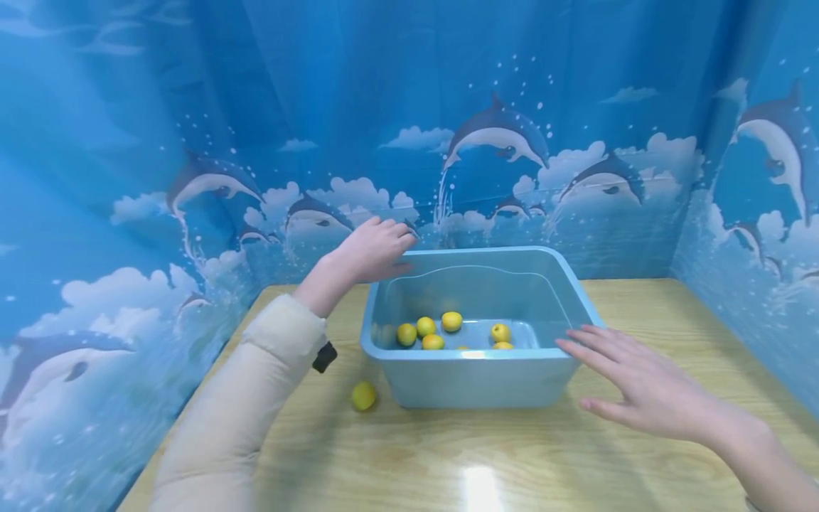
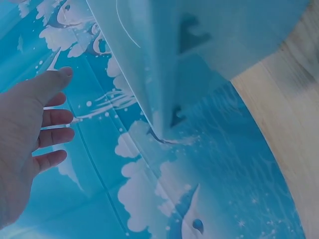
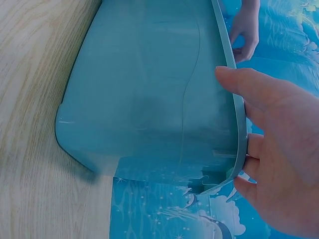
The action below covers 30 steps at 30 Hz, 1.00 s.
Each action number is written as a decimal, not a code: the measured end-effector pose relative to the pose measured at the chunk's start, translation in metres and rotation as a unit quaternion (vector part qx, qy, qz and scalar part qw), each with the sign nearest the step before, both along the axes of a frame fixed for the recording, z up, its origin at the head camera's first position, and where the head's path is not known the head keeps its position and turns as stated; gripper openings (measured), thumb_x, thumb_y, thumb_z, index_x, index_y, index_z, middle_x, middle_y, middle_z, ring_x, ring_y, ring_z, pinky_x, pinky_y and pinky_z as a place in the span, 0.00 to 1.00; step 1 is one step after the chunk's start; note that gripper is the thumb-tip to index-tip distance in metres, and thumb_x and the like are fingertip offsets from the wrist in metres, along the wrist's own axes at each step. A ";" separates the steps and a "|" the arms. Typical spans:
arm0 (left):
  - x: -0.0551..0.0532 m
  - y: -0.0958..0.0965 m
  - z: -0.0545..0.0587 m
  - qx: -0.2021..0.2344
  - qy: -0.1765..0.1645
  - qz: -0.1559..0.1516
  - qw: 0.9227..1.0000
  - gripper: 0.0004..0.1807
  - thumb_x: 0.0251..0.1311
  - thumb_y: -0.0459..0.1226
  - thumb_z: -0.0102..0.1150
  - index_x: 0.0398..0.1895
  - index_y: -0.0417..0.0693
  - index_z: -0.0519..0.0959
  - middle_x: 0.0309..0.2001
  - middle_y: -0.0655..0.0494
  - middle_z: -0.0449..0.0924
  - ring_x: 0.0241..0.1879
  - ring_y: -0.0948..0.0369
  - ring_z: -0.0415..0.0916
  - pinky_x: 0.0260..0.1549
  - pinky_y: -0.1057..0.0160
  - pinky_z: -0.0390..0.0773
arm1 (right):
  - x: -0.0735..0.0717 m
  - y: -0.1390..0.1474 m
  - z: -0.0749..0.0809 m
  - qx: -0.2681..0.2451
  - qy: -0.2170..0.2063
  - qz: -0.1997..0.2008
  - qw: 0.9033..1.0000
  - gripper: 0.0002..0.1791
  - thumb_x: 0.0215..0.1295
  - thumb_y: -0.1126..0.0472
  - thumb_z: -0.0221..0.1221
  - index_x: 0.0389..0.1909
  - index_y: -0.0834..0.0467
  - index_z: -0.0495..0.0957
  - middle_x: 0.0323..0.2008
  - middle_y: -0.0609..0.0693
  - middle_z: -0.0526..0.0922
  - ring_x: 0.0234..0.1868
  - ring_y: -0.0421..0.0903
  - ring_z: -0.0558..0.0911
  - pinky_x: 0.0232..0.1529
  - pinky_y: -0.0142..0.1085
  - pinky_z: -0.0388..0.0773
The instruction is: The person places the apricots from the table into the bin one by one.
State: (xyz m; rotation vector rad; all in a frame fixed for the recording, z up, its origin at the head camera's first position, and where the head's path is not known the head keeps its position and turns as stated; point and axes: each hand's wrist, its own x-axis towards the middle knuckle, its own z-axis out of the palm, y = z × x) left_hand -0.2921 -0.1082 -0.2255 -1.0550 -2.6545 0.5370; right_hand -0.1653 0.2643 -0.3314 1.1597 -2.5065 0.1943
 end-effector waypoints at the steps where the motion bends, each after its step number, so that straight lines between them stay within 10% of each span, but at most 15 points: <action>1: 0.002 -0.003 -0.001 0.004 0.001 -0.001 1.000 0.21 0.60 0.50 0.57 0.48 0.45 0.76 0.47 0.49 0.77 0.47 0.53 0.73 0.50 0.54 0.70 | 0.000 0.000 0.000 -0.001 0.001 0.000 1.000 0.44 0.50 0.46 0.66 0.68 0.51 0.60 0.62 0.55 0.67 0.61 0.56 0.66 0.62 0.21 0.33; 14: 0.030 -0.046 -0.024 0.061 0.040 -0.022 0.997 0.15 0.57 0.46 0.60 0.37 0.44 0.78 0.32 0.53 0.76 0.33 0.56 0.72 0.32 0.59 0.70 | 0.000 0.002 -0.003 0.001 -0.004 0.000 1.000 0.42 0.53 0.43 0.63 0.68 0.50 0.59 0.62 0.55 0.67 0.62 0.56 0.65 0.63 0.22 0.32; 30: 0.062 -0.078 -0.049 0.099 0.040 -0.005 0.994 0.17 0.57 0.46 0.61 0.39 0.42 0.78 0.34 0.50 0.77 0.35 0.53 0.73 0.34 0.56 0.72 | -0.002 0.002 -0.003 -0.010 0.007 0.007 1.000 0.44 0.52 0.44 0.65 0.68 0.51 0.59 0.64 0.55 0.65 0.62 0.57 0.64 0.64 0.25 0.33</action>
